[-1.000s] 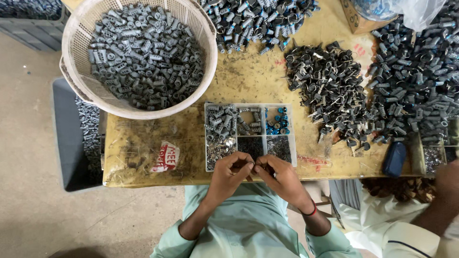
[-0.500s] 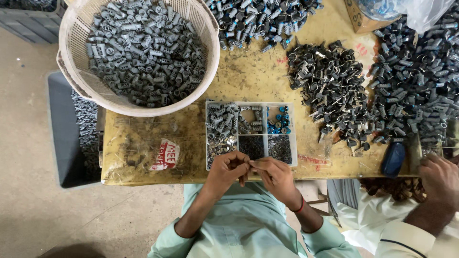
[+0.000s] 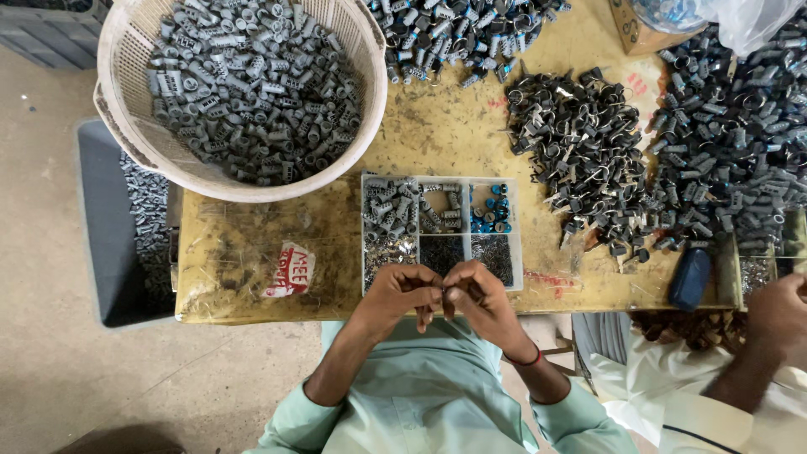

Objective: The person repeatedly picks small cylindrical components and metal pins from a compartmentalized tray, inserts the pins into the components, and places the assembled units into a pile on the table. The process is continuous and repetitive throughout the clip.

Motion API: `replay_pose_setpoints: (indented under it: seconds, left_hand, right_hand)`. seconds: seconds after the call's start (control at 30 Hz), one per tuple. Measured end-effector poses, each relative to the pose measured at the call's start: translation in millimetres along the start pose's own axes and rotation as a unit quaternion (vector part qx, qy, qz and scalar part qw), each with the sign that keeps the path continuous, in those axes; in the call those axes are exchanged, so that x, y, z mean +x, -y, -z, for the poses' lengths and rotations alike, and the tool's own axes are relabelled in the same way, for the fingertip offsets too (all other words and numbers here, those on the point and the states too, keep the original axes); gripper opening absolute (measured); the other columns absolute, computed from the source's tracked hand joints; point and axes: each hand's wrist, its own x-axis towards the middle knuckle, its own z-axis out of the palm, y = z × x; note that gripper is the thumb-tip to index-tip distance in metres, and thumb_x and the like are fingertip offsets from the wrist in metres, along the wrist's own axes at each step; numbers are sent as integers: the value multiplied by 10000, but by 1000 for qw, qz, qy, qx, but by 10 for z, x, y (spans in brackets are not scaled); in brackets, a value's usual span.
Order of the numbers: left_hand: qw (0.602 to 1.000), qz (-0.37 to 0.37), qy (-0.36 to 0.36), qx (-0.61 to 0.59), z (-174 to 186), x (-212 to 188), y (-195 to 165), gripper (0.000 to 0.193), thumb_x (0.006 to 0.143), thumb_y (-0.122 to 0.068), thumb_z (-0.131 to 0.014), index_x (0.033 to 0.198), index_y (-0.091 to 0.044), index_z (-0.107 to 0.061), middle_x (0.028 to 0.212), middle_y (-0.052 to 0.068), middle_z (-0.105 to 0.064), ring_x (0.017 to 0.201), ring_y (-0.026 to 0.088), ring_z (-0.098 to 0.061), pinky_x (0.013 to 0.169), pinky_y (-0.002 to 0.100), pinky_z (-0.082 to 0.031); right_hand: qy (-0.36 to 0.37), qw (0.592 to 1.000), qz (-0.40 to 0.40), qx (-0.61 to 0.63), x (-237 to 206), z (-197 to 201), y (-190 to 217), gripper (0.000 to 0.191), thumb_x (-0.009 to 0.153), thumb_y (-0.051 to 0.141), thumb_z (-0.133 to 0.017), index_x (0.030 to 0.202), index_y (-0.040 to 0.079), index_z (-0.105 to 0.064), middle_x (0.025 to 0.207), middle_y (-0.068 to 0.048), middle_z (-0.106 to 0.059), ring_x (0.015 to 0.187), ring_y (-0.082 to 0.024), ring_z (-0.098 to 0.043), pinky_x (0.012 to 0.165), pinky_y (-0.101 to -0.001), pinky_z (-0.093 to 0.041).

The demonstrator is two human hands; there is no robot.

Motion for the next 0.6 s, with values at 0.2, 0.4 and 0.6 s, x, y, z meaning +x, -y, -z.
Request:
replay_pose_setpoints:
  seconds: [0.2, 0.4, 0.6]
  left_hand:
    - [999, -43, 13, -19, 128, 48, 61, 97, 952, -43, -721, 966, 52, -706, 771, 89, -695, 580, 148, -668, 496, 293, -561]
    - [998, -58, 26, -29, 121, 34, 68, 94, 961, -34, -708, 945, 58, -692, 786, 94, -684, 600, 159, -676, 499, 299, -564]
    - [997, -62, 36, -38, 105, 63, 30, 87, 963, -26, -705, 936, 55, -687, 803, 94, -686, 601, 166, -673, 507, 308, -572]
  right_hand:
    - [-51, 907, 134, -395, 399, 207, 373, 97, 968, 45, -656, 1064, 33, -664, 993, -94, -692, 780, -221, -715, 618, -317, -571]
    - [0, 775, 117, -621, 890, 332, 503, 123, 921, 160, -715, 1022, 90, -714, 1014, -119, -686, 785, -364, -694, 635, -466, -534]
    - [59, 729, 139, -668, 1013, 372, 469, 252, 806, 101, -700, 1057, 100, -728, 1104, -144, -693, 821, -367, -694, 658, -474, -526]
